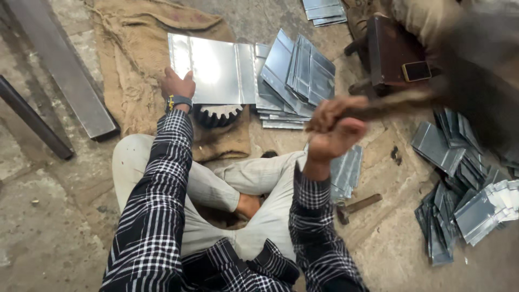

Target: The person sits on the floor and uses a hammer to strike metal sheets against a jagged metal form to create folds. They handle several metal sheets one at a time.

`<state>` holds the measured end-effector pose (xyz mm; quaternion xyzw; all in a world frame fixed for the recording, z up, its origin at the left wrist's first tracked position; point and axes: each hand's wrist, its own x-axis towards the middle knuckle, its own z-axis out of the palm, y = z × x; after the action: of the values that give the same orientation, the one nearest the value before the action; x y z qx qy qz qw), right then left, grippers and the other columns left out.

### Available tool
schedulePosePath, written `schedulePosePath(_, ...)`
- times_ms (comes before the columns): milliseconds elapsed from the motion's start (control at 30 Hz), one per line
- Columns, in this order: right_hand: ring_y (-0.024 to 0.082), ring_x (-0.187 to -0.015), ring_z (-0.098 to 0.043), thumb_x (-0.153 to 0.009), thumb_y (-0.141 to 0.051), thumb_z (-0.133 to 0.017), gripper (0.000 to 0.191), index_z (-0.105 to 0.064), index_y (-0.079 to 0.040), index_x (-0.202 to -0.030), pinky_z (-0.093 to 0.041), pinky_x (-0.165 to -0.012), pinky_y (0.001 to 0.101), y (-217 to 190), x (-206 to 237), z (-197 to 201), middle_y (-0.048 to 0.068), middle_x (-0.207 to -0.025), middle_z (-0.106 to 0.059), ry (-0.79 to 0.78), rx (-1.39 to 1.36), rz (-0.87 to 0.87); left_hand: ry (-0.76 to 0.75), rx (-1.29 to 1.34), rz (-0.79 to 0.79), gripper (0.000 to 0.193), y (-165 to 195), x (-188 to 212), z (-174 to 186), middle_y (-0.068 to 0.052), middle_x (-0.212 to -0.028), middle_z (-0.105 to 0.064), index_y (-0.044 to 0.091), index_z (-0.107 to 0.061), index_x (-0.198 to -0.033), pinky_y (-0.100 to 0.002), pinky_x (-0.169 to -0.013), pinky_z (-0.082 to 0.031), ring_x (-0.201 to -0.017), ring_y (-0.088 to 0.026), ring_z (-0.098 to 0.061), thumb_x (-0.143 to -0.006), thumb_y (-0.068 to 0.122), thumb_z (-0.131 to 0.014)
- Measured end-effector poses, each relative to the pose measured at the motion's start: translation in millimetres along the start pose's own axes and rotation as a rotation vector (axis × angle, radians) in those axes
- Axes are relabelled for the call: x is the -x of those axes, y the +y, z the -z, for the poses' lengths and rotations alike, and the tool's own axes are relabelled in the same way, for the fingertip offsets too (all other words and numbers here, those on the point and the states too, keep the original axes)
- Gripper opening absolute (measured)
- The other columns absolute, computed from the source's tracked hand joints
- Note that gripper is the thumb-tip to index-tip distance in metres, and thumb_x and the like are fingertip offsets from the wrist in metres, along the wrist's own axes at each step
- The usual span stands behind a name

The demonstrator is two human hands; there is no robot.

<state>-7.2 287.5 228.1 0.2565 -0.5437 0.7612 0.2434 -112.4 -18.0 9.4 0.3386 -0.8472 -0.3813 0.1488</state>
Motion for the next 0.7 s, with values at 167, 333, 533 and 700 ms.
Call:
schedulePosePath(167, 0.012, -0.057, -0.041, -0.109, -0.043, -0.053, 0.040, -0.055, -0.005, -0.100, -0.034, -0.049, 0.0299, 68, 43, 5, 0.007, -0.071, -0.048, 0.040, 0.084, 0.087, -0.023, 0.000, 0.056, 0.057, -7, 8, -3, -0.030, -0.101, -0.069, -0.001, -0.055, -0.109, -0.056, -0.083, -0.052, -0.096, -0.049, -0.066, -0.085, 0.042, -0.082)
schedulePosePath(333, 0.016, -0.065, -0.052, -0.107, -0.034, -0.053, 0.041, -0.063, -0.001, -0.085, -0.042, -0.060, 0.0408, 171, 140, 48, 0.014, -0.068, -0.058, -0.114, 1.015, -0.532, -0.017, -0.005, 0.052, 0.058, -2, 5, -3, -0.029, -0.097, -0.069, -0.002, -0.054, -0.111, -0.057, -0.080, -0.052, -0.093, -0.049, -0.067, -0.084, 0.042, -0.082)
schedulePosePath(533, 0.009, -0.051, -0.045, -0.110, -0.038, -0.050, 0.046, -0.056, -0.007, -0.076, -0.033, -0.046, 0.0291, 110, 107, 49, 0.000, -0.059, -0.049, 0.016, 0.766, -0.598, -0.008, 0.003, 0.035, 0.061, 5, -9, 0, -0.030, -0.097, -0.069, -0.002, -0.052, -0.115, -0.055, -0.082, -0.052, -0.093, -0.049, -0.068, -0.084, 0.042, -0.081)
schedulePosePath(700, 0.009, -0.059, -0.036, -0.113, -0.037, -0.050, 0.034, -0.047, -0.003, -0.108, -0.030, -0.049, 0.0230, 4, 27, 8, 0.003, -0.083, -0.045, -0.015, 0.013, -0.211, -0.017, -0.043, -0.034, 0.061, 6, -18, 0, -0.030, -0.097, -0.070, -0.003, -0.053, -0.111, -0.056, -0.083, -0.052, -0.093, -0.049, -0.068, -0.084, 0.043, -0.082)
